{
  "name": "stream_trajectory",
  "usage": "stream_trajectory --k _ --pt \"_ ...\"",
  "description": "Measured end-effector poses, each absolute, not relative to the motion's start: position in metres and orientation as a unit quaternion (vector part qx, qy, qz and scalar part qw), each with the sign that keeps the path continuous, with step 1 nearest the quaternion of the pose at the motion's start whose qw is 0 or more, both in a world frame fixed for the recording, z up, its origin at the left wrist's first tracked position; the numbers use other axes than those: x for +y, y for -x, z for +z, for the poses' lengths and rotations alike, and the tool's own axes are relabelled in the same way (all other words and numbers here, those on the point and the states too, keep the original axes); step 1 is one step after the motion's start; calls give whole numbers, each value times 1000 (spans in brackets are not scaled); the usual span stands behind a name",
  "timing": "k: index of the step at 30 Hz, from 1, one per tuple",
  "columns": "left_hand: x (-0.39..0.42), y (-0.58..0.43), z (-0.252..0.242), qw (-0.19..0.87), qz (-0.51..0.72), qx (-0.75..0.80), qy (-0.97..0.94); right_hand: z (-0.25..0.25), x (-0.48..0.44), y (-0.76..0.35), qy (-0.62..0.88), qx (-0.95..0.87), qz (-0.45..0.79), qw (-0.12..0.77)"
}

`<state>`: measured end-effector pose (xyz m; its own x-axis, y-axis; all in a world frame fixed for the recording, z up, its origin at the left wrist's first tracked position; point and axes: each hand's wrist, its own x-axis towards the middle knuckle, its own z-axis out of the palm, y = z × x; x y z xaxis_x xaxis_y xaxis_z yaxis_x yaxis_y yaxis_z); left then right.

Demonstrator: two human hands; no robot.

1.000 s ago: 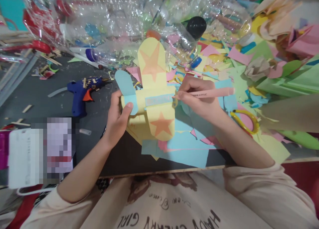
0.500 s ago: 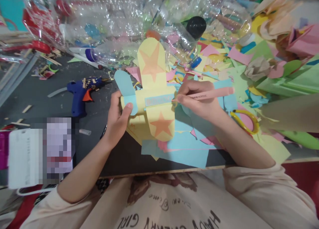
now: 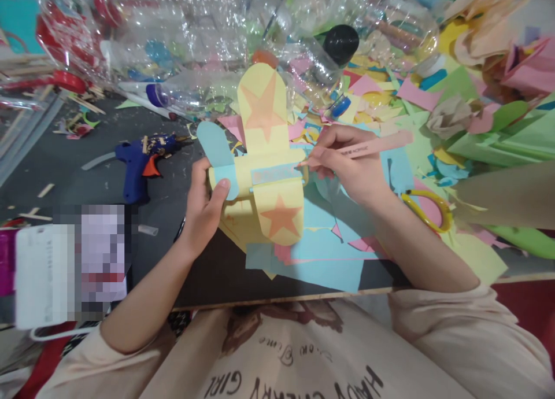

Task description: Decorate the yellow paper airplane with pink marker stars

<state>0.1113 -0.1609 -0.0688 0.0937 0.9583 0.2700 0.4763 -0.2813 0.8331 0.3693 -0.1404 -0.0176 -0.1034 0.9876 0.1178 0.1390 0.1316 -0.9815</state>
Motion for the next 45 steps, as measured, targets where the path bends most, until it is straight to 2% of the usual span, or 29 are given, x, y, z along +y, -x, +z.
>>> stream_trajectory --k 16,25,34,45 --pt "-160 -109 -68 275 395 518 -707 -17 -139 -368 471 -563 484 476" --pt "-165 -114 -65 322 388 489 -712 -5 -144 -366 451 -551 493 499" --pt "-167 -116 -65 318 392 479 -718 2 -160 -359 448 -677 418 408" --pt "-169 -118 -61 334 378 486 -714 -4 -164 -357 458 -664 445 389"
